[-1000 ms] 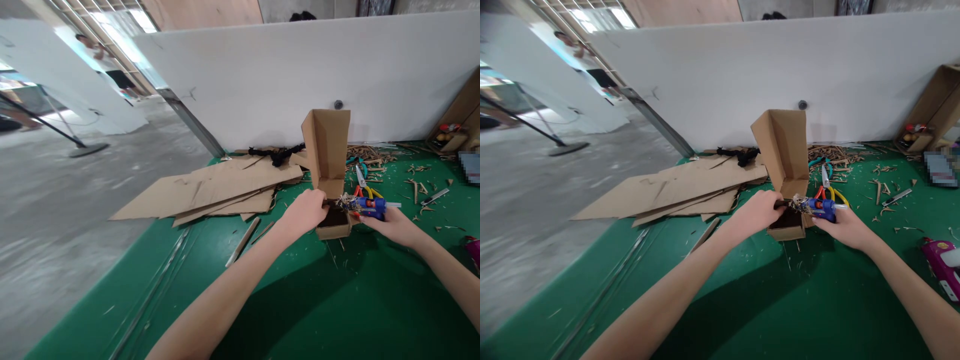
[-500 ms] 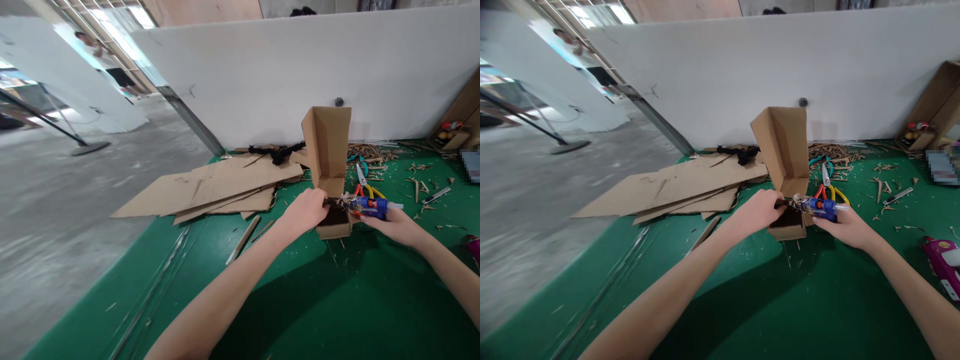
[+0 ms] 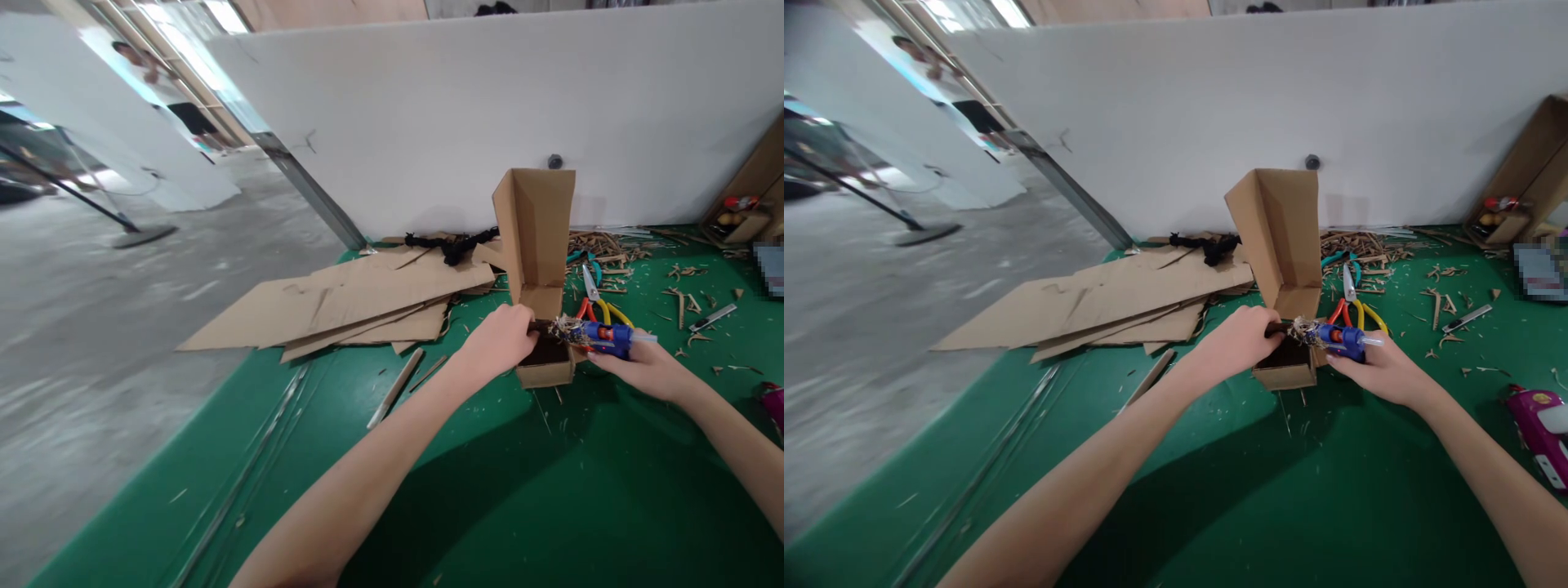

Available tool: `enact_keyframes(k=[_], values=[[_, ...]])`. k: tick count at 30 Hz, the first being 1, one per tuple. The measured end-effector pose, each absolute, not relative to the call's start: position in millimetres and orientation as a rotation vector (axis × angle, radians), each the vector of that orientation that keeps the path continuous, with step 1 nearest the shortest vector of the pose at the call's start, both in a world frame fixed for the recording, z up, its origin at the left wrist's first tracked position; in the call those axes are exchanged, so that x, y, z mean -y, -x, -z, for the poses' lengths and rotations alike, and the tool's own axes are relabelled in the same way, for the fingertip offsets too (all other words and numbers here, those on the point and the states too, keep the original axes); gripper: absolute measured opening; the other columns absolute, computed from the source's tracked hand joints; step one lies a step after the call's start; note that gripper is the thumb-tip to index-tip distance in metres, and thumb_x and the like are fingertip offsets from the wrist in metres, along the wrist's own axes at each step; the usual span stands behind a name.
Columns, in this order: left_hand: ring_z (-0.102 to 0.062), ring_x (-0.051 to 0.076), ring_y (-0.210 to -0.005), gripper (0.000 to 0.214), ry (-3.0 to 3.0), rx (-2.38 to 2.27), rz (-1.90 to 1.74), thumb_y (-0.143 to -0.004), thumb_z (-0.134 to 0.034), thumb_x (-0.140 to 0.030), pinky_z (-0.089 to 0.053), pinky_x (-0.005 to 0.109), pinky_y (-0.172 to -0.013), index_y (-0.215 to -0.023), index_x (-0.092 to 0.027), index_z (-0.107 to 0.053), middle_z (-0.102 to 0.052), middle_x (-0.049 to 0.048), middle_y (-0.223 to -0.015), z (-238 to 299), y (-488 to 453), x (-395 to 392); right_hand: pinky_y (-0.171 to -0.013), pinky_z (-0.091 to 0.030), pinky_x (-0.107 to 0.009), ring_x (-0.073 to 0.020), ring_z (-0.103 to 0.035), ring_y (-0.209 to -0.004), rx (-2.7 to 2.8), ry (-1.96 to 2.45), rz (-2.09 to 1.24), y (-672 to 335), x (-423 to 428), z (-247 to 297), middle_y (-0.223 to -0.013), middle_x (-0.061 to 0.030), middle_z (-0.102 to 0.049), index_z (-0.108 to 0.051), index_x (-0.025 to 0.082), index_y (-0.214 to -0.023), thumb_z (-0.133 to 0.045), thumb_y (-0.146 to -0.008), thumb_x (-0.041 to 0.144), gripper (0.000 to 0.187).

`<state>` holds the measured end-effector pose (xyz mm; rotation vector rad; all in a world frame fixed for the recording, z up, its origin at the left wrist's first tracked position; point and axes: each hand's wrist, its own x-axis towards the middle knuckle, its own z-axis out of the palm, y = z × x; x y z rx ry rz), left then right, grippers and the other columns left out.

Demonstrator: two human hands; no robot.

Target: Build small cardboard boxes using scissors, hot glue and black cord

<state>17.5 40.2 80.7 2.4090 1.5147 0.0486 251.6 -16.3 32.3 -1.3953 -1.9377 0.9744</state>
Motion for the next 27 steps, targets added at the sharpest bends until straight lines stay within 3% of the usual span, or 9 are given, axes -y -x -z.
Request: enact_keyframes(k=[8,13,16,21,27], values=[[-0.063,0.024,-0.076,0.019,-2.402,-1.517,-0.056,-0.089,-0.051,-0.023,-0.036,0.032,-0.06,-0.078,-0.015,-0.064,-0.067,0.012,-0.08,-82.6,-18.4,-38.7,-0.068,-0.056,-0.036,-0.024,-0.068,-0.077,1.96,1.331,-0.958,-252.4,14.0,-29.8,-0.076,-0.0014,-0.072,-0.074,0.024,-0.101,-0.06,-0.089,0.04,0.025],[-0.062,0.023,-0.075,0.02,-2.421,-1.52,-0.061,-0.089,-0.051,-0.025,-0.035,0.032,-0.06,-0.078,-0.016,-0.065,-0.067,0.0122,-0.08,-79.0,-17.4,-40.2,-0.052,-0.045,-0.029,-0.0174,-0.057,-0.057,1.993,1.391,-0.878,-249.7,16.2,-38.3,-0.064,0.0007,-0.064,-0.071,0.022,-0.09,-0.059,-0.089,0.042,0.023],[-0.062,0.023,-0.075,0.021,-2.412,-1.508,-0.077,-0.089,-0.051,-0.026,-0.034,0.032,-0.059,-0.078,-0.016,-0.065,-0.067,0.0121,-0.081,-77.7,-17.3,-40.7,-0.054,-0.044,-0.029,-0.0168,-0.056,-0.058,2.021,1.38,-0.833,-251.6,15.5,-41.0,-0.067,0.0008,-0.064,-0.068,0.022,-0.084,-0.06,-0.088,0.043,0.023],[-0.061,0.022,-0.076,0.02,-2.399,-1.489,-0.063,-0.089,-0.051,-0.024,-0.03,0.032,-0.058,-0.076,-0.016,-0.064,-0.067,0.0114,-0.08,-80.3,-17.3,-40.2,-0.053,-0.043,-0.029,-0.0171,-0.056,-0.059,1.985,1.396,-0.797,-258.9,13.8,-39.3,-0.071,-0.0001,-0.066,-0.07,0.022,-0.089,-0.061,-0.087,0.046,0.025],[-0.063,0.025,-0.084,0.02,-2.369,-1.486,-0.055,-0.088,-0.051,-0.023,-0.035,0.032,-0.062,-0.083,-0.016,-0.068,-0.07,0.013,-0.088,-83.0,-17.3,-40.0,-0.055,-0.045,-0.028,-0.0177,-0.059,-0.061,1.804,1.45,-0.672,-267.7,12.3,-37.2,-0.072,-0.0026,-0.068,-0.069,0.018,-0.092,-0.064,-0.083,0.044,0.028]])
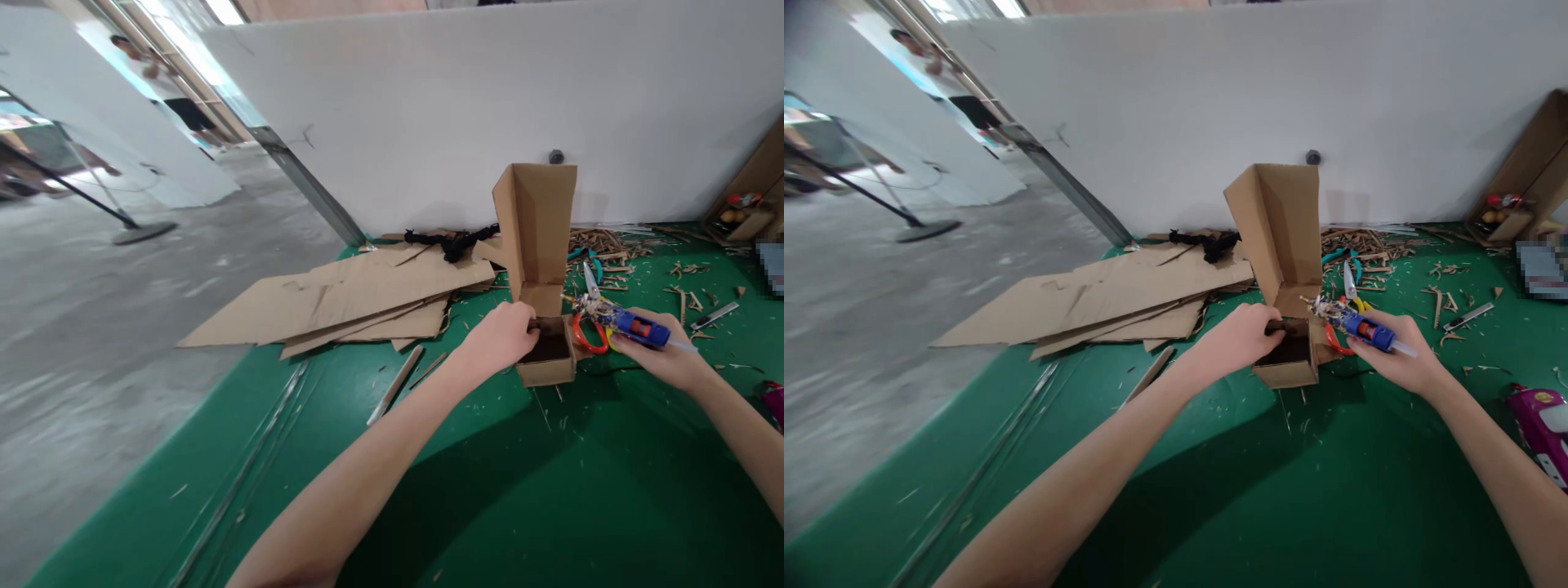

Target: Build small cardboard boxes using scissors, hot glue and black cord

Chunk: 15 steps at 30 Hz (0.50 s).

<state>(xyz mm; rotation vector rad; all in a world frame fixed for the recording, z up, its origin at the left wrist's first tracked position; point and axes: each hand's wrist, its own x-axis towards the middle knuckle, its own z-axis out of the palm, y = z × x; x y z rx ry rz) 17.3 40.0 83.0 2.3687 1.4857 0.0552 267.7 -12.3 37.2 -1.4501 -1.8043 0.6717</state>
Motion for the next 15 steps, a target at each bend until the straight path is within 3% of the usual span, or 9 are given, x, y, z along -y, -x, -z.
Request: enact_keyframes(k=[4,8,11,15], values=[[-0.064,0.026,-0.085,0.02,-2.349,-1.488,-0.063,-0.087,-0.051,-0.022,-0.039,0.033,-0.064,-0.083,-0.015,-0.069,-0.071,0.0136,-0.088,-82.5,-17.8,-40.0,-0.055,-0.044,-0.028,-0.019,-0.061,-0.059,1.77,1.566,-0.35,-281.1,3.5,-32.9,-0.072,-0.0036,-0.069,-0.067,0.019,-0.098,-0.061,-0.083,0.045,0.03],[-0.065,0.024,-0.078,0.022,-2.35,-1.484,-0.056,-0.088,-0.049,-0.023,-0.04,0.032,-0.063,-0.078,-0.015,-0.068,-0.071,0.0127,-0.084,-83.1,-18.1,-39.5,-0.061,-0.047,-0.033,-0.0273,-0.068,-0.071,1.88,1.807,-0.016,-294.3,-8.2,-22.7,-0.086,-0.009,-0.073,-0.062,0.019,-0.118,-0.058,-0.082,0.039,0.042],[-0.065,0.023,-0.078,0.023,-2.336,-1.494,-0.05,-0.089,-0.049,-0.025,-0.041,0.032,-0.063,-0.079,-0.016,-0.068,-0.071,0.0131,-0.087,-84.6,-18.2,-38.9,-0.065,-0.048,-0.036,-0.0328,-0.069,-0.083,1.954,2.039,0.046,-298.1,-14.4,-12.3,-0.1,-0.0147,-0.073,-0.053,0.016,-0.132,-0.053,-0.086,0.038,0.052],[-0.065,0.024,-0.08,0.024,-2.323,-1.494,-0.034,-0.089,-0.048,-0.025,-0.041,0.032,-0.063,-0.083,-0.015,-0.069,-0.071,0.0137,-0.089,-86.2,-18.5,-38.4,-0.084,-0.048,-0.041,-0.0342,-0.064,-0.103,2.082,2.066,0.014,-300.2,-19.4,0.5,-0.118,-0.0221,-0.067,-0.046,0.006,-0.138,-0.041,-0.094,0.033,0.052]])
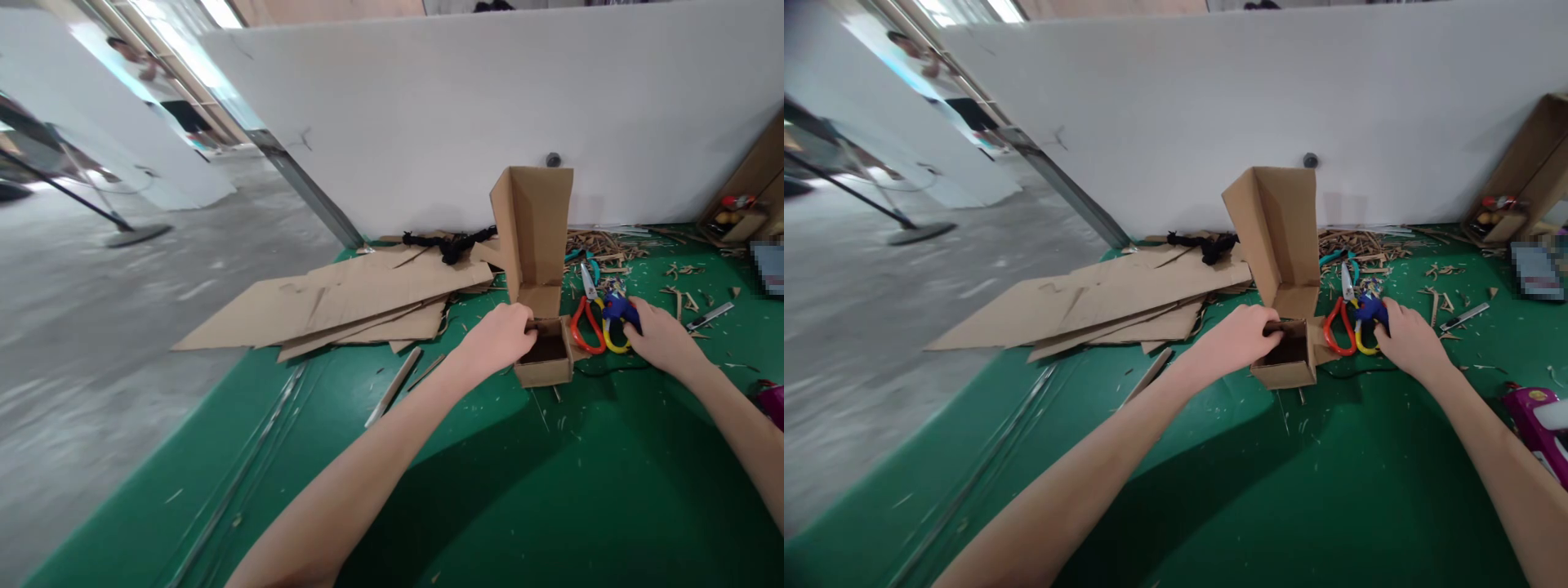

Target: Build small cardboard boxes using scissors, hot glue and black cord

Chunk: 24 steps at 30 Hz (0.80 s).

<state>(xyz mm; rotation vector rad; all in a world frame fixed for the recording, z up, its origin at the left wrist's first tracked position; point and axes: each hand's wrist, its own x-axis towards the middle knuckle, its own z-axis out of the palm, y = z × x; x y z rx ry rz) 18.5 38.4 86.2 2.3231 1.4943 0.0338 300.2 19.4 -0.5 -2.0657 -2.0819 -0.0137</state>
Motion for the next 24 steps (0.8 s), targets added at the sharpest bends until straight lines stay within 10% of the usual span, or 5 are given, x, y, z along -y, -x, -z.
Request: enact_keyframes(k=[13,24], values=[[-0.065,0.023,-0.078,0.023,-2.365,-1.475,-0.05,-0.089,-0.049,-0.024,-0.04,0.031,-0.062,-0.08,-0.016,-0.068,-0.071,0.012,-0.086,-84.2,-16.4,-39.4,-0.084,-0.047,-0.049,-0.0367,-0.056,-0.112,2.083,2.074,0.426,-287.9,-2.9,-23.9,-0.129,-0.0194,-0.059,-0.06,0.014,-0.127,-0.025,-0.103,0.036,0.048],[-0.066,0.025,-0.083,0.017,-2.488,-1.446,-0.099,-0.087,-0.051,-0.021,-0.043,0.032,-0.066,-0.082,-0.016,-0.067,-0.071,0.0109,-0.085,-77.5,-13.0,-43.2,-0.084,-0.049,-0.036,-0.0251,-0.064,-0.106,2.398,1.528,-0.236,-204.7,4.5,-107.9,-0.118,-0.0098,-0.069,-0.063,0.017,-0.12,-0.044,-0.099,0.032,0.032]])
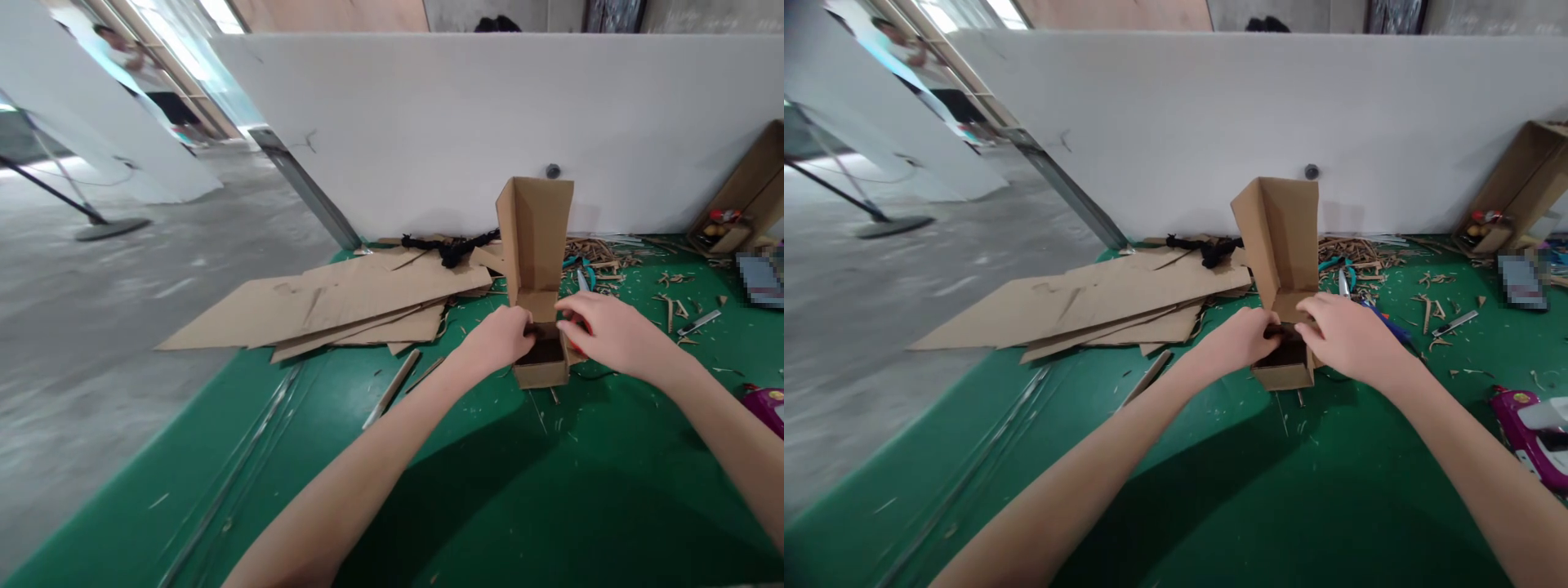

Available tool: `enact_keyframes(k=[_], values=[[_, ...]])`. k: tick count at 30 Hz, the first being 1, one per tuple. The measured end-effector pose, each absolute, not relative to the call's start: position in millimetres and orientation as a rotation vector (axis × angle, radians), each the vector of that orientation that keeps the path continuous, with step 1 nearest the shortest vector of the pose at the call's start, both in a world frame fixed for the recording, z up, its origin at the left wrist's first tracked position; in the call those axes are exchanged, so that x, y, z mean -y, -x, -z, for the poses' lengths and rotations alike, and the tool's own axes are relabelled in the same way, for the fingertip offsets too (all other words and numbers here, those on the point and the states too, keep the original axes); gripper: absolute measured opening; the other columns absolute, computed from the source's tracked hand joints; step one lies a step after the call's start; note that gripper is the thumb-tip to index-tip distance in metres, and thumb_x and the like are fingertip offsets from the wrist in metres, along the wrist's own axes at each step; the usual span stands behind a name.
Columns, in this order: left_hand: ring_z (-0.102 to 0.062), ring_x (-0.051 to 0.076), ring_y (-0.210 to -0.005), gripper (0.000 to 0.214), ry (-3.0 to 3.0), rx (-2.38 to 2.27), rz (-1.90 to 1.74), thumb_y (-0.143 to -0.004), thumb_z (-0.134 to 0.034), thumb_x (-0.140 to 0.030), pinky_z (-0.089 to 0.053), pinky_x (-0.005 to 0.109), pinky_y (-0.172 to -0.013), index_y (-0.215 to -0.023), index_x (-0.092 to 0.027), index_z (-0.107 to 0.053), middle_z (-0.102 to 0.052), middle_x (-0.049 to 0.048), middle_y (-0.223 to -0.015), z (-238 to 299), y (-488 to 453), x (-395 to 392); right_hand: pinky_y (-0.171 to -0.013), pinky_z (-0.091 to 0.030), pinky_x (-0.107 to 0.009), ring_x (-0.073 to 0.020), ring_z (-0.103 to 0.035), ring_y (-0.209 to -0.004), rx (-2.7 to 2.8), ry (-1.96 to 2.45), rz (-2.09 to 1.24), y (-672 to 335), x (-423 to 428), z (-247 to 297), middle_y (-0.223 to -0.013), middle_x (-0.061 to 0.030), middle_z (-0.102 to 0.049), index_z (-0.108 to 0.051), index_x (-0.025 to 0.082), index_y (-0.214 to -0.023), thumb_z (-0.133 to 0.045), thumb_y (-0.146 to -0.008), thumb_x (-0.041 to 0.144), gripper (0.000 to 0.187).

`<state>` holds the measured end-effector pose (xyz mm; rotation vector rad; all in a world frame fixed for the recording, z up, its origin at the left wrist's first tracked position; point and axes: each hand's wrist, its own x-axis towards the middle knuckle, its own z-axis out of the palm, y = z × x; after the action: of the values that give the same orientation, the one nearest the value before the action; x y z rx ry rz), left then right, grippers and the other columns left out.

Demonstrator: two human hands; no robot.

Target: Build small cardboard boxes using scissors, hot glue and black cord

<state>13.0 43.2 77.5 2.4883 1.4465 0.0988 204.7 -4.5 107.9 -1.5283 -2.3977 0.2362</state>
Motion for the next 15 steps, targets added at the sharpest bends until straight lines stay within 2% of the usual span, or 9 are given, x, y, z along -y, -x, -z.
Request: enact_keyframes(k=[2,7,15], values=[[-0.066,0.025,-0.083,0.018,-2.494,-1.471,-0.092,-0.087,-0.05,-0.021,-0.043,0.032,-0.065,-0.083,-0.015,-0.067,-0.07,0.0122,-0.085,-76.0,-13.2,-44.2,-0.077,-0.049,-0.035,-0.0259,-0.064,-0.104,2.484,1.555,-0.165,-192.8,-3.0,-111.1,-0.115,-0.0099,-0.069,-0.066,0.018,-0.114,-0.045,-0.1,0.034,0.03],[-0.066,0.027,-0.087,0.016,-2.527,-1.469,-0.114,-0.086,-0.051,-0.023,-0.043,0.034,-0.066,-0.083,-0.016,-0.064,-0.07,0.0133,-0.088,-68.6,-12.1,-47.6,-0.063,-0.043,-0.031,-0.0232,-0.066,-0.092,2.627,1.608,0.034,-180.2,-17.8,-100.0,-0.096,-0.0078,-0.07,-0.067,0.017,-0.093,-0.046,-0.099,0.025,0.024],[-0.067,0.029,-0.087,0.016,-2.538,-1.473,-0.125,-0.085,-0.051,-0.024,-0.045,0.035,-0.066,-0.085,-0.015,-0.064,-0.07,0.0155,-0.089,-67.5,-11.6,-45.5,-0.055,-0.032,-0.029,-0.0186,-0.065,-0.082,2.623,1.579,0.027,-180.8,-19.9,-91.7,-0.091,-0.0057,-0.07,-0.065,0.018,-0.086,-0.046,-0.095,0.023,0.022]])
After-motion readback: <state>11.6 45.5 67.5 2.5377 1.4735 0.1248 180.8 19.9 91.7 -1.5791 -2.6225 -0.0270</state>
